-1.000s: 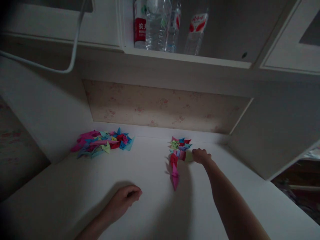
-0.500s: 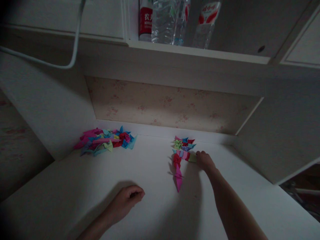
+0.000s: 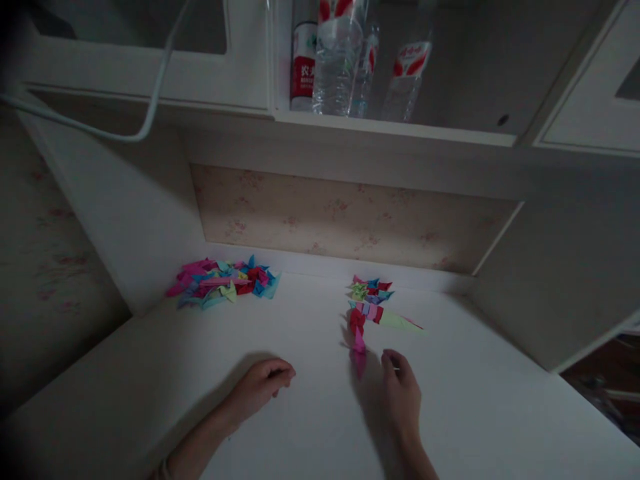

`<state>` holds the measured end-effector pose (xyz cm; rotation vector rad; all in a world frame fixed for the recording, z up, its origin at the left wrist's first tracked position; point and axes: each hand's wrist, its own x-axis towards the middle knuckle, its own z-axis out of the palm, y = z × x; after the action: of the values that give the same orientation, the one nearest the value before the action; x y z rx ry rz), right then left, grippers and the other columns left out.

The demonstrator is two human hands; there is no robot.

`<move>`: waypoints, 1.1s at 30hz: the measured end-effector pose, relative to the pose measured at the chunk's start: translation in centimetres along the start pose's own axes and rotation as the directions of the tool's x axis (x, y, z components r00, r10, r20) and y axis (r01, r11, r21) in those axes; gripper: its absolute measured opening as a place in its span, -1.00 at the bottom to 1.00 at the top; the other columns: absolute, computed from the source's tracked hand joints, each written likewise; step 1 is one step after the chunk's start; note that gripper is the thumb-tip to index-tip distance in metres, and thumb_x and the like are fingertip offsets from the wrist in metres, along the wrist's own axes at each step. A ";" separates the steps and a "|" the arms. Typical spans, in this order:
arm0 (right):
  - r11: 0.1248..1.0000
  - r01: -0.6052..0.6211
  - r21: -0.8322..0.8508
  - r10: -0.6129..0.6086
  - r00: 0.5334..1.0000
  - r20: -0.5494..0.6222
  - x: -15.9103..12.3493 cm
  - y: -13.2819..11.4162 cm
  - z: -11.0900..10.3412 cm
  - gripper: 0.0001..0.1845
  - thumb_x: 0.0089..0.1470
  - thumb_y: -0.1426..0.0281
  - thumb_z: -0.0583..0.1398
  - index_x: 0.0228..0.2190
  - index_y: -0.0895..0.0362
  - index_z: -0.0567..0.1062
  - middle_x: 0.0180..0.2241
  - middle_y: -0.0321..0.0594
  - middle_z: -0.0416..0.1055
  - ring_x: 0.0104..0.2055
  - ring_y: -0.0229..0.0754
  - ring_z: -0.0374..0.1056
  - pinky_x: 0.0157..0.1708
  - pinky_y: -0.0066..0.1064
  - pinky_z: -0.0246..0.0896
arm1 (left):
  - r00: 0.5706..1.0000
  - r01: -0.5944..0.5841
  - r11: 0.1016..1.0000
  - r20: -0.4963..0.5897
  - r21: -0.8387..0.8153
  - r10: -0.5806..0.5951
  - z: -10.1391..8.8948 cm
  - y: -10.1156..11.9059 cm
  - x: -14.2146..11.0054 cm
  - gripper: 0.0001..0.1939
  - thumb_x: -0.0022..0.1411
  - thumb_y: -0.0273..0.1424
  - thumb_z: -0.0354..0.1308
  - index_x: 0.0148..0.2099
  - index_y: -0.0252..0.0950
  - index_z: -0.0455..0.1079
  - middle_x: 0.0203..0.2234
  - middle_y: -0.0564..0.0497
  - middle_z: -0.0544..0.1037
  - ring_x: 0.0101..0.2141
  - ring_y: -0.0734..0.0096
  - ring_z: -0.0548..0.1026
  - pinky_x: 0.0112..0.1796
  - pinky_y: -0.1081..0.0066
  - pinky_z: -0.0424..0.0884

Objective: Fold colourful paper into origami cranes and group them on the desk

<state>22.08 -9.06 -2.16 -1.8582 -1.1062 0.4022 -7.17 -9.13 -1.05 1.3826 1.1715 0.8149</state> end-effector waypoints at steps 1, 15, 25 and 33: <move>0.998 0.019 0.064 -0.021 0.999 0.033 -1.8 -0.5 0.2 -0.53 0.07 0.07 0.04 -0.18 0.15 0.48 -0.24 -0.10 0.53 -0.27 -0.06 0.42 -0.34 -0.40 0.26 | 1.000 0.008 1.000 -0.006 -0.029 -0.008 -0.1 0.2 -0.1 -0.69 0.10 -0.19 0.12 -0.33 -0.36 0.47 -0.55 0.08 0.41 -0.58 0.53 0.25 -0.55 0.51 0.12; 0.905 0.424 -0.034 -0.365 0.814 0.452 -8.4 -3.7 1.8 -0.66 0.12 0.29 0.01 -0.35 0.05 0.58 -0.47 -0.26 0.55 -0.45 -0.18 0.43 -0.41 -0.47 0.19 | 0.994 -0.091 0.986 -0.077 -0.140 0.081 -0.9 0.4 -1.1 -0.64 0.04 -0.12 0.18 -0.36 -0.36 0.44 -0.54 0.09 0.40 -0.59 0.56 0.25 -0.57 0.51 0.11; 0.891 0.454 -0.025 -0.389 0.790 0.475 -8.2 -3.4 2.1 -0.68 0.15 0.29 0.00 -0.35 0.03 0.55 -0.46 -0.27 0.53 -0.43 -0.16 0.43 -0.40 -0.46 0.20 | 0.996 -0.059 0.980 -0.074 -0.189 0.045 -0.7 0.5 -0.8 -0.65 0.02 -0.13 0.20 -0.35 -0.36 0.44 -0.55 0.10 0.38 -0.61 0.58 0.23 -0.59 0.51 0.09; 0.890 0.454 -0.042 -0.377 0.783 0.495 -8.3 -3.6 2.0 -0.66 0.16 0.25 0.00 -0.34 0.03 0.55 -0.41 -0.25 0.55 -0.43 -0.15 0.43 -0.37 -0.44 0.23 | 0.996 -0.058 0.985 -0.070 -0.164 0.047 -0.7 0.3 -0.7 -0.66 0.03 -0.13 0.17 -0.37 -0.35 0.44 -0.56 0.12 0.38 -0.61 0.58 0.22 -0.58 0.51 0.09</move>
<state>14.35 -14.18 -1.59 -1.6126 -1.8957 0.5370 -8.02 -9.59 -0.51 1.2615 1.0957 0.9797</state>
